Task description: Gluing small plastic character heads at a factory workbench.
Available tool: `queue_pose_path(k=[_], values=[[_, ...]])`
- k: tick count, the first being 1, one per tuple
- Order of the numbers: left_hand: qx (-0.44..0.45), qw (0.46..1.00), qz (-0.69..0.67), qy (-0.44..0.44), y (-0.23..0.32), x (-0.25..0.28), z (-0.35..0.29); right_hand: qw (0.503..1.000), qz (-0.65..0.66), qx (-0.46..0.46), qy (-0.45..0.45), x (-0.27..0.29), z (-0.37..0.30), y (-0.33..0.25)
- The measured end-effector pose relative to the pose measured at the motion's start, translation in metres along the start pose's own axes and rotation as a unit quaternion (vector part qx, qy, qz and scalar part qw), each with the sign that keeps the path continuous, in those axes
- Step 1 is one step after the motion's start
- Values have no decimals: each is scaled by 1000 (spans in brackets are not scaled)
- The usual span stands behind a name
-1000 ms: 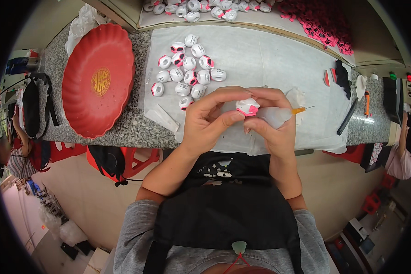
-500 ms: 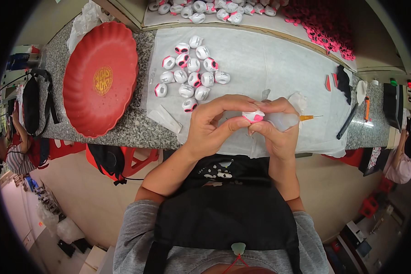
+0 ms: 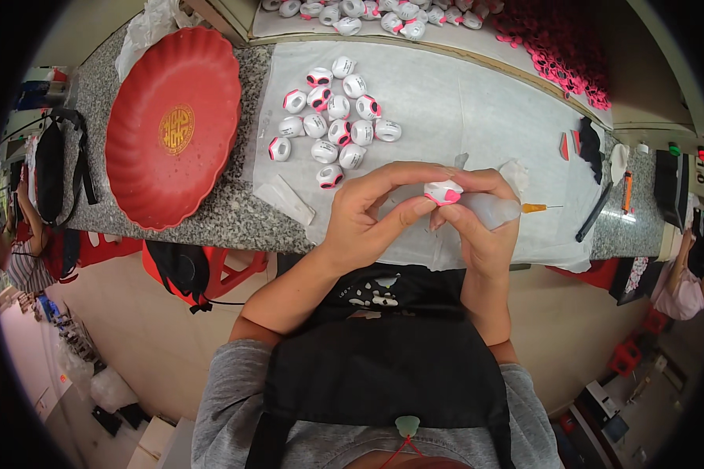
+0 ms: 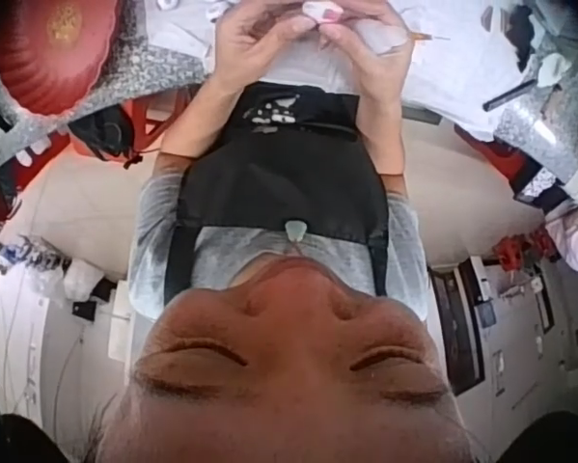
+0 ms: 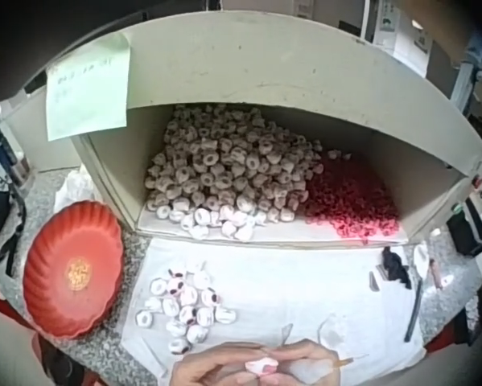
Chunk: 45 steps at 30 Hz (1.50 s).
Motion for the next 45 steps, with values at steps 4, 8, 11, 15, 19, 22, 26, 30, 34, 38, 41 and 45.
queue_pose_path(k=[4,8,11,15,19,22,26,30,34,38,41,45], values=[[-45,998,39,-18,2,1,1,1000,11,0,19,-3,-2,1],[-49,997,62,-26,3,2,1,999,32,-1,14,-2,-1,4],[-34,998,56,-13,1,0,0,999,34,-3,13,-1,-1,4],[-37,998,49,-20,1,1,-1,999,31,-2,7,0,-3,3],[18,1000,17,15,1,0,-1,999,19,-3,42,-4,-2,2],[24,995,-89,25,1,-1,0,997,72,9,17,-6,-6,-2],[-10,994,-91,-52,-3,3,-5,1000,14,15,-13,-4,-14,-5],[-24,994,-73,-73,-5,-1,-3,998,5,63,-12,1,-16,-2],[72,995,-68,-21,2,-8,4,997,76,-20,18,8,-12,4],[-136,865,455,-161,11,-5,35,960,-201,75,178,16,-2,-10],[-134,779,577,-208,-5,14,50,967,-151,87,187,22,0,-3],[-74,740,604,-287,2,16,61,965,-164,88,186,26,-2,2]])
Point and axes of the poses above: each hand's wrist, its own z-axis towards the middle knuckle, its own x-axis out of the back of the hand, y = z × x, the point moved 3 cm from there along z, towards the middle knuckle, and after that the axes turned 14 degrees about -x, right-handed, at the moved point
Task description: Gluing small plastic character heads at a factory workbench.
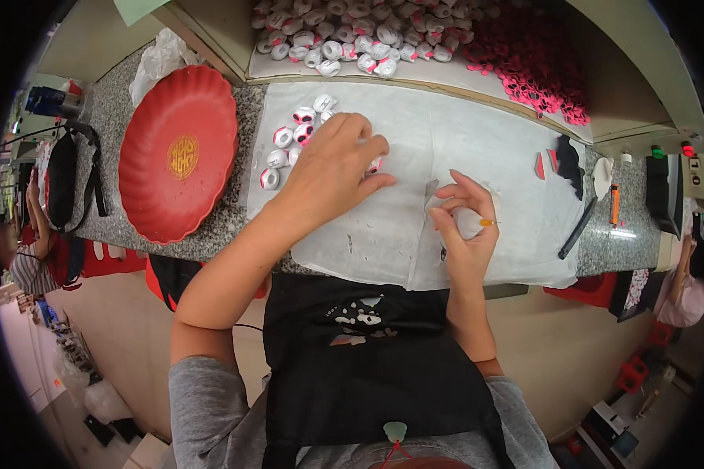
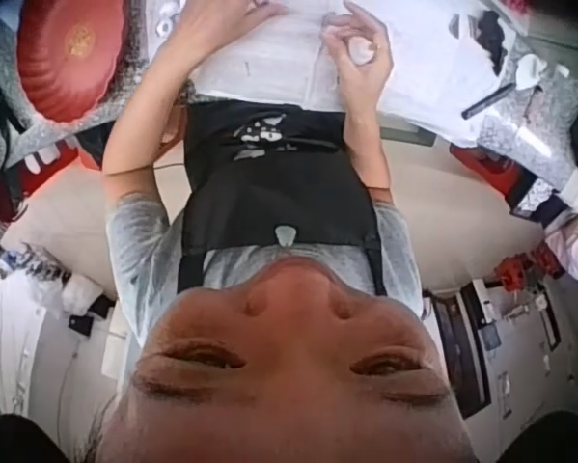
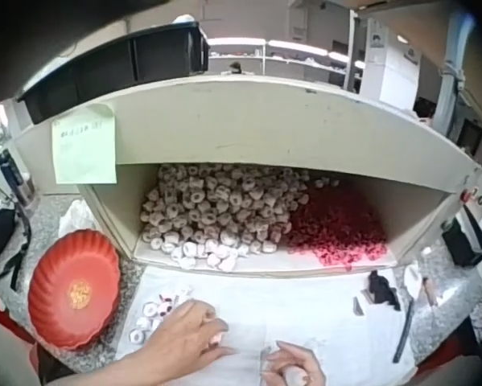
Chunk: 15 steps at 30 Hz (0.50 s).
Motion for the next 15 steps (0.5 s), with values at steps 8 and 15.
queue_pose_path(k=[8,15], values=[[-12,956,236,176,-44,17,80,998,-25,57,13,7,4,-2],[21,959,192,208,-46,17,84,996,40,82,-16,10,2,9]])
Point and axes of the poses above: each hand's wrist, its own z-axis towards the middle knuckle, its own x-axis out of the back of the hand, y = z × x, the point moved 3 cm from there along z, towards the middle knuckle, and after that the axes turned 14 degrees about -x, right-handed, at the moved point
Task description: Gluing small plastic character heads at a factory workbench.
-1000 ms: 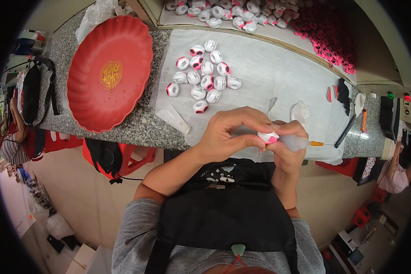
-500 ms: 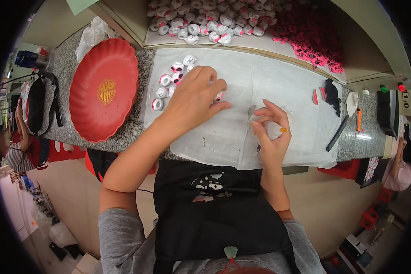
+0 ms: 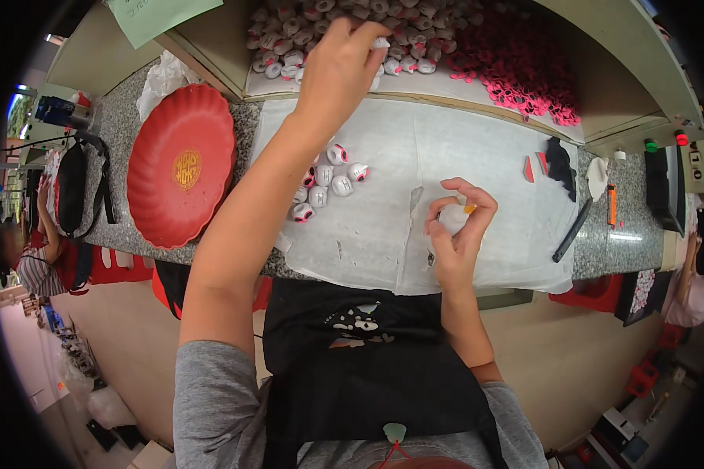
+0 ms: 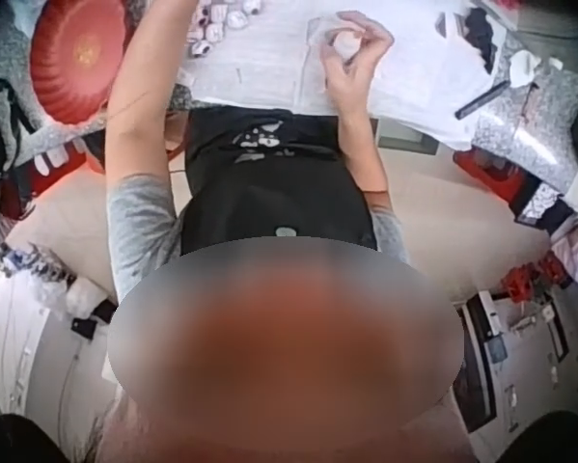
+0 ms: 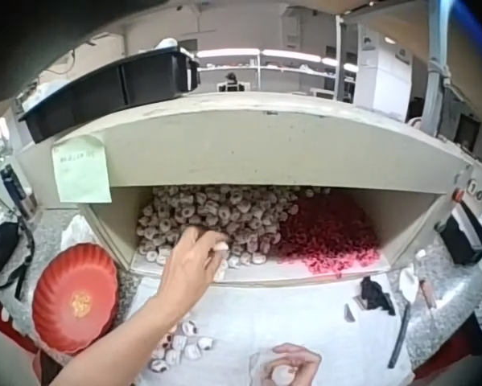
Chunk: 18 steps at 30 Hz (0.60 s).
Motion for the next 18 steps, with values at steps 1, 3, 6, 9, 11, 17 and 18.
queue_pose_path(k=[1,3,6,9,11,17,18], values=[[23,991,-123,50,4,11,-1,999,29,12,-30,2,-1,4],[49,964,-244,95,19,36,-12,997,71,-16,-22,0,-2,-3],[241,826,-507,50,40,55,-50,997,67,-39,-32,-2,-2,-14],[324,615,-715,80,57,53,-84,998,5,-35,-50,0,-6,-33],[376,493,-780,77,66,44,-105,997,-6,-48,-59,1,-10,-44],[333,501,-792,101,71,36,-123,989,138,-22,-36,6,-10,-54],[328,485,-803,110,71,36,-124,980,201,-18,-3,6,-8,-53]])
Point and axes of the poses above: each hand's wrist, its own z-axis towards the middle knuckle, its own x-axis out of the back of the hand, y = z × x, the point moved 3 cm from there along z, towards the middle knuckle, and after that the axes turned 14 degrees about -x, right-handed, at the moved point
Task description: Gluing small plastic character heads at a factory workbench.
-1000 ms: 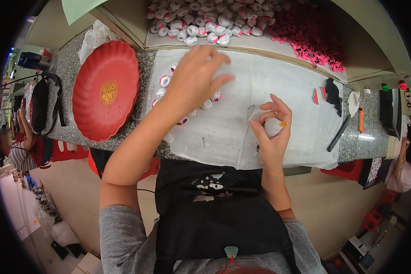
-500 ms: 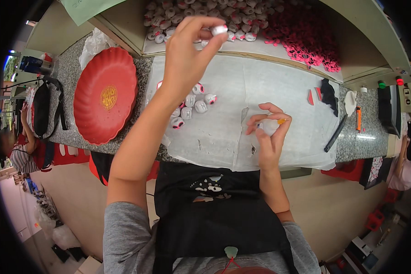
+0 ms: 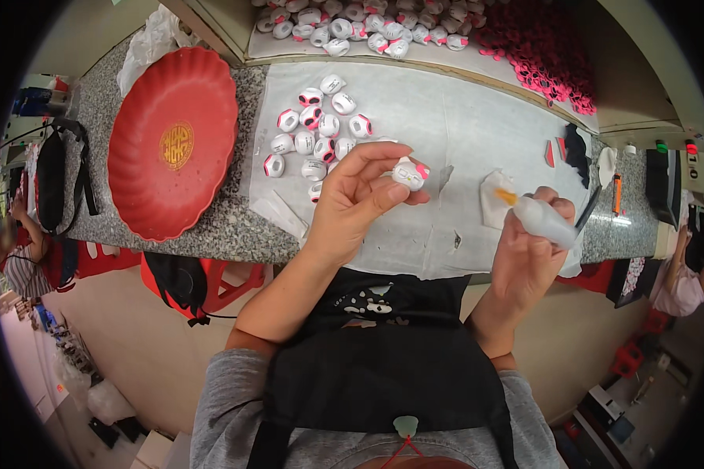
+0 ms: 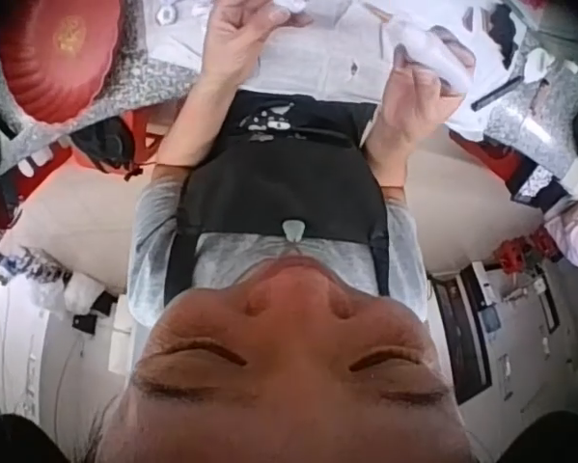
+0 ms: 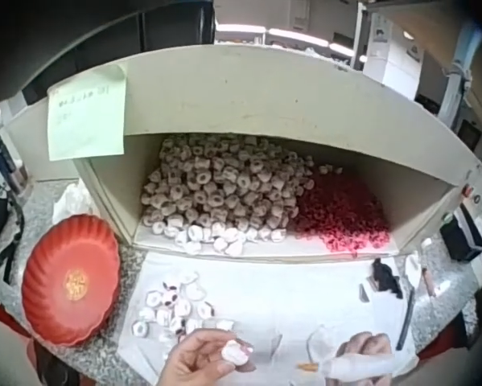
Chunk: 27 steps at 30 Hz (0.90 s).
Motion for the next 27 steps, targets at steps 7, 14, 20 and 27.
queue_pose_path(k=[7,14,20,27], values=[[-85,993,78,-8,5,3,-4,984,-117,135,19,-18,-7,-3],[-73,996,50,-11,5,3,-5,938,-256,234,7,-32,-18,-2],[-69,997,31,-12,5,2,-5,925,-286,249,3,-35,-19,0],[-64,997,29,-14,4,1,-4,927,-283,247,-3,-34,-18,1]])
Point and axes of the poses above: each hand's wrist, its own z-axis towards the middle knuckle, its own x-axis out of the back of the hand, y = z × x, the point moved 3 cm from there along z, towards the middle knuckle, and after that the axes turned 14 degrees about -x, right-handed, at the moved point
